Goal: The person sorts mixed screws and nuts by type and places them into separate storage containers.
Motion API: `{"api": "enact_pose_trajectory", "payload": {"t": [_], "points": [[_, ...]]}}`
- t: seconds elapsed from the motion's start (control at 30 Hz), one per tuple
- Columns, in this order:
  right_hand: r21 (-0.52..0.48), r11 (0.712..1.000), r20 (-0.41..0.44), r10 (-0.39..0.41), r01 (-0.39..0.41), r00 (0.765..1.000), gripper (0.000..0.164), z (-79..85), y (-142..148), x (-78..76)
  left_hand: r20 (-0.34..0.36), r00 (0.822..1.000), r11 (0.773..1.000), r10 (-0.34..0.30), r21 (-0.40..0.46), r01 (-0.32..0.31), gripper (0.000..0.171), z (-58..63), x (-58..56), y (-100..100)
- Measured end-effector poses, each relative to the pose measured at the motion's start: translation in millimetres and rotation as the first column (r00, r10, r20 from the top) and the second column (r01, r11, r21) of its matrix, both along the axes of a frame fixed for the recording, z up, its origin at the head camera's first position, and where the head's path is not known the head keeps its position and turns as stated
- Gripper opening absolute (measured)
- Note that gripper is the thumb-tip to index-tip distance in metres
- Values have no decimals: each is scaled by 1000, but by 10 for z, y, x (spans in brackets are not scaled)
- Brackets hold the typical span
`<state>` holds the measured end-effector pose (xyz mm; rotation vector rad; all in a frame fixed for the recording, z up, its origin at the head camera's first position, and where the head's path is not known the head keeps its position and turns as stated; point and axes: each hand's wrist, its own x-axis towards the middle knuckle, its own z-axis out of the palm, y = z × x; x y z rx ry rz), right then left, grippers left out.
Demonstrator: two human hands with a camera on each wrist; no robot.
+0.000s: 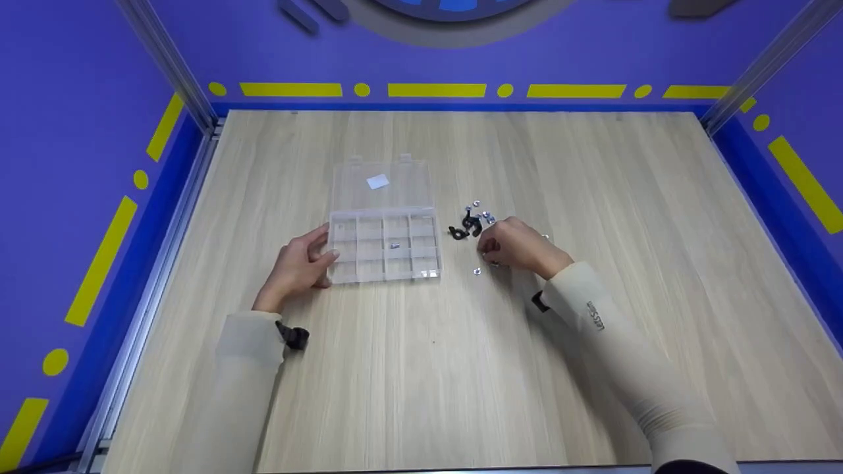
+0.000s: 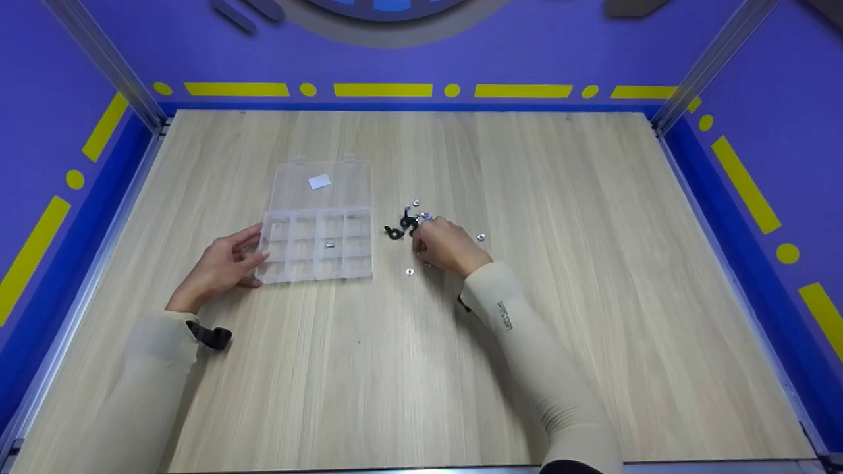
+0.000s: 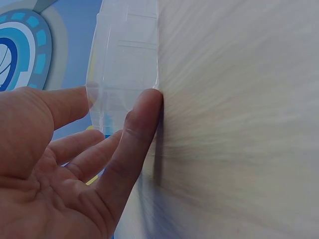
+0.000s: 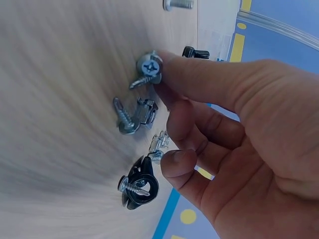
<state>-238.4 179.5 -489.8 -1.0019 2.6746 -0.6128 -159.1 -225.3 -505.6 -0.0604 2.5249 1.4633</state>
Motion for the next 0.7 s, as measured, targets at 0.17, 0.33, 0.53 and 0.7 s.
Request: {"api": "enact_pose_trajectory", "payload": {"t": [0.17,0.33,0.53,0.7], "points": [[11,1000,3,3,-3,1000,13,-3,-5,-1,-5,1000,1000,6,-20,-6,66,1,-6,6],[17,1000,9,1,-1,1000,13,-2,-11,-7,-5,1000,999,4,-35,-4,67,7,-3,15],[-4,1000,31,-24,24,999,14,46,-31,-13,16,999,999,29,-17,-28,67,15,-4,13],[-26,999,15,-22,22,1000,17,92,-69,-15,35,999,999,34,-13,-33,67,17,-3,15]]}}
